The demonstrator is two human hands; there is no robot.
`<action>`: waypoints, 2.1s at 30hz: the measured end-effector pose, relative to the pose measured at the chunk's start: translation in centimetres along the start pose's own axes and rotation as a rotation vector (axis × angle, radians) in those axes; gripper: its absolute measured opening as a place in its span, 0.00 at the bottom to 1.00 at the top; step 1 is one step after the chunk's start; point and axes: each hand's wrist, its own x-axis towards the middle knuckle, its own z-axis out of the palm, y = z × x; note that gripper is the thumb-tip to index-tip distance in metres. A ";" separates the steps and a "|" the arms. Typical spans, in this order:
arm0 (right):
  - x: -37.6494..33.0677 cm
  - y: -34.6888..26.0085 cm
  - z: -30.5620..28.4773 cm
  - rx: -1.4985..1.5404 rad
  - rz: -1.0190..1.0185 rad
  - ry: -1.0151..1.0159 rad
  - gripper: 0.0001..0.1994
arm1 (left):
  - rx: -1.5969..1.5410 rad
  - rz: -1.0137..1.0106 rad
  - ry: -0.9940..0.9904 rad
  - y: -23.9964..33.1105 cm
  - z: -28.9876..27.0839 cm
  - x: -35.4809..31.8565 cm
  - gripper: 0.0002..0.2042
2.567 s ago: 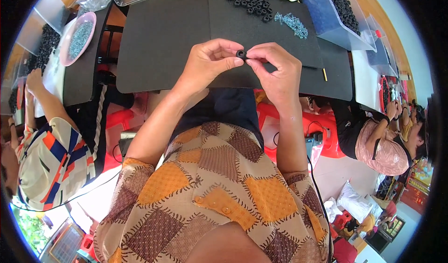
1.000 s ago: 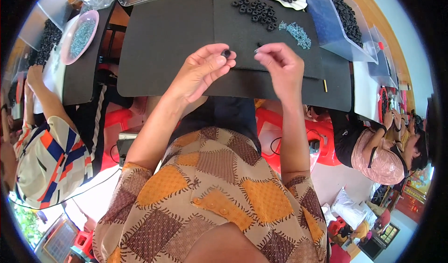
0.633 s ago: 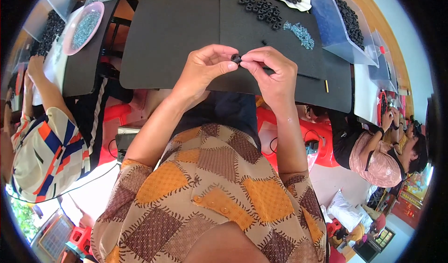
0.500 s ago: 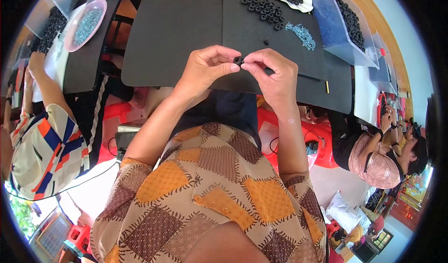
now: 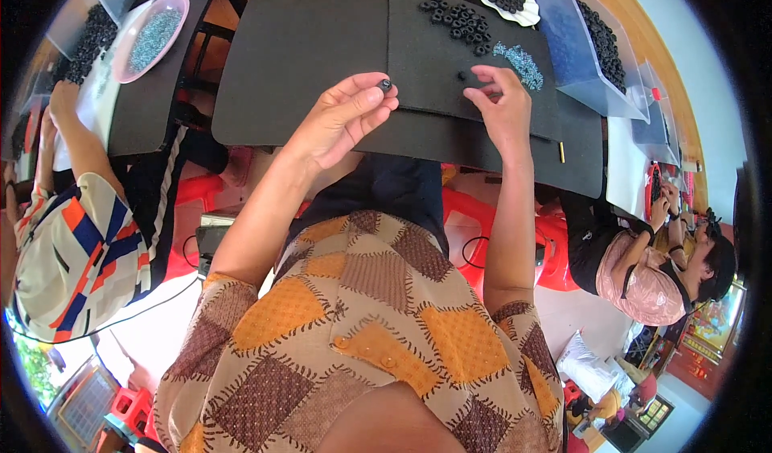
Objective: The person assembles small black rubber grommets by hand at a workshop table.
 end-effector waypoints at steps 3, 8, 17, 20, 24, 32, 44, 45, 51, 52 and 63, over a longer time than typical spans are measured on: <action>0.4 0.4 0.9 -0.075 -0.005 -0.062 0.16 | -0.046 -0.022 -0.008 -0.3 0.0 0.0 0.13; 1.4 2.5 1.8 -0.147 -0.059 -0.042 0.14 | -0.032 -0.036 -0.025 -0.5 0.7 0.0 0.14; -3.6 -6.4 1.2 0.623 0.084 -0.193 0.07 | 0.044 -0.021 -0.069 -0.8 1.8 -0.1 0.15; -3.6 -7.0 1.0 0.583 -0.082 -0.129 0.07 | 0.110 0.007 -0.052 -1.0 1.9 -0.3 0.15; -3.9 -7.1 0.8 0.538 -0.196 -0.076 0.08 | 0.289 0.129 -0.060 -1.1 2.5 -0.6 0.14; -4.3 -7.0 0.5 0.472 -0.183 -0.099 0.08 | 0.455 0.220 -0.058 -0.5 3.9 -1.0 0.12; -5.3 -7.2 1.5 0.451 -0.165 -0.054 0.06 | 0.603 0.287 -0.079 -0.5 3.6 -1.3 0.11; -5.3 -7.3 1.4 0.465 -0.157 -0.062 0.06 | 0.618 0.278 -0.061 -0.4 3.8 -1.5 0.11; -5.9 -6.4 1.8 0.710 -0.021 -0.130 0.07 | 0.600 0.217 -0.039 -0.6 3.9 -2.2 0.11; -5.9 -6.4 1.8 0.711 -0.019 -0.132 0.07 | 0.567 0.206 -0.045 -0.6 3.8 -2.3 0.12; -5.0 -5.7 0.4 0.809 -0.013 -0.429 0.13 | 0.467 0.004 -0.123 -0.1 3.6 -2.2 0.16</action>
